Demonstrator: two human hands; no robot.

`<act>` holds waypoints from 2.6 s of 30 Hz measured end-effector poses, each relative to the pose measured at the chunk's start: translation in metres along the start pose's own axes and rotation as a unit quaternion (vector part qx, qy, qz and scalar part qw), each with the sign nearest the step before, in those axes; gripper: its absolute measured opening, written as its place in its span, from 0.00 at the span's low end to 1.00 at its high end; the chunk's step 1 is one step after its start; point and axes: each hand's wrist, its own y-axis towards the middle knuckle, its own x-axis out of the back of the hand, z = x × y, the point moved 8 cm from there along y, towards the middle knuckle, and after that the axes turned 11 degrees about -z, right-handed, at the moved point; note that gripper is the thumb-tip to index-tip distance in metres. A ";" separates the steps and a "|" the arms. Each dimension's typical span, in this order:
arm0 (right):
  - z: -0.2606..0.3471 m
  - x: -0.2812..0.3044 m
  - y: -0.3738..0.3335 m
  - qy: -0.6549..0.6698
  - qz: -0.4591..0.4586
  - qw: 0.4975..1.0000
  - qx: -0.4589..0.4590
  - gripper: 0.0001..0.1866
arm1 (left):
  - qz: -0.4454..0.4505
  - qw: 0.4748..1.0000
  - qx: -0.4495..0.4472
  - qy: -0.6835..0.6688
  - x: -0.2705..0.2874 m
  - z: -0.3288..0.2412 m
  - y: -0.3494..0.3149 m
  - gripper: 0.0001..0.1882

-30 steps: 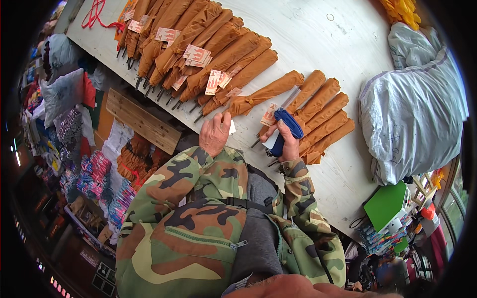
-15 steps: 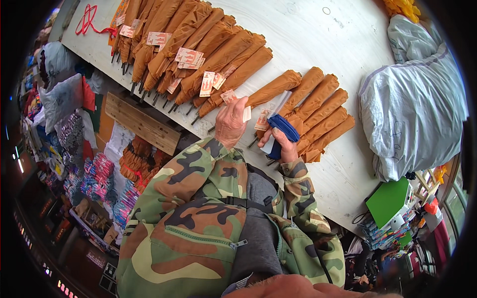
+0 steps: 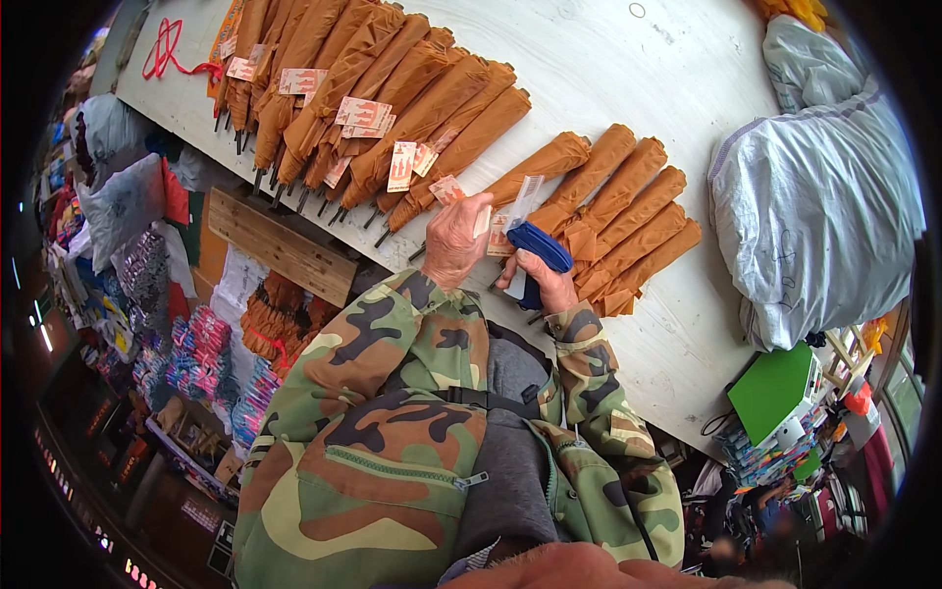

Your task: Applying labels to small brown tubes using a handheld blue labeling tool at a production workstation.

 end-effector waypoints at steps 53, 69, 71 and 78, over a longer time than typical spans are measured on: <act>0.011 -0.003 -0.009 0.000 -0.084 0.995 0.049 0.27 | -0.212 0.962 -0.013 0.172 0.199 0.119 0.165 0.13; 0.037 -0.024 -0.012 0.021 -0.037 0.998 0.053 0.21 | 0.033 0.754 0.447 -0.480 0.074 0.036 0.034 0.24; 0.043 -0.028 -0.014 0.019 -0.012 0.997 0.072 0.21 | 0.050 0.730 0.478 -0.485 0.054 0.029 0.013 0.22; 0.051 -0.041 -0.026 0.052 0.030 0.996 0.061 0.23 | 0.082 0.713 0.530 -0.451 0.017 0.015 -0.014 0.14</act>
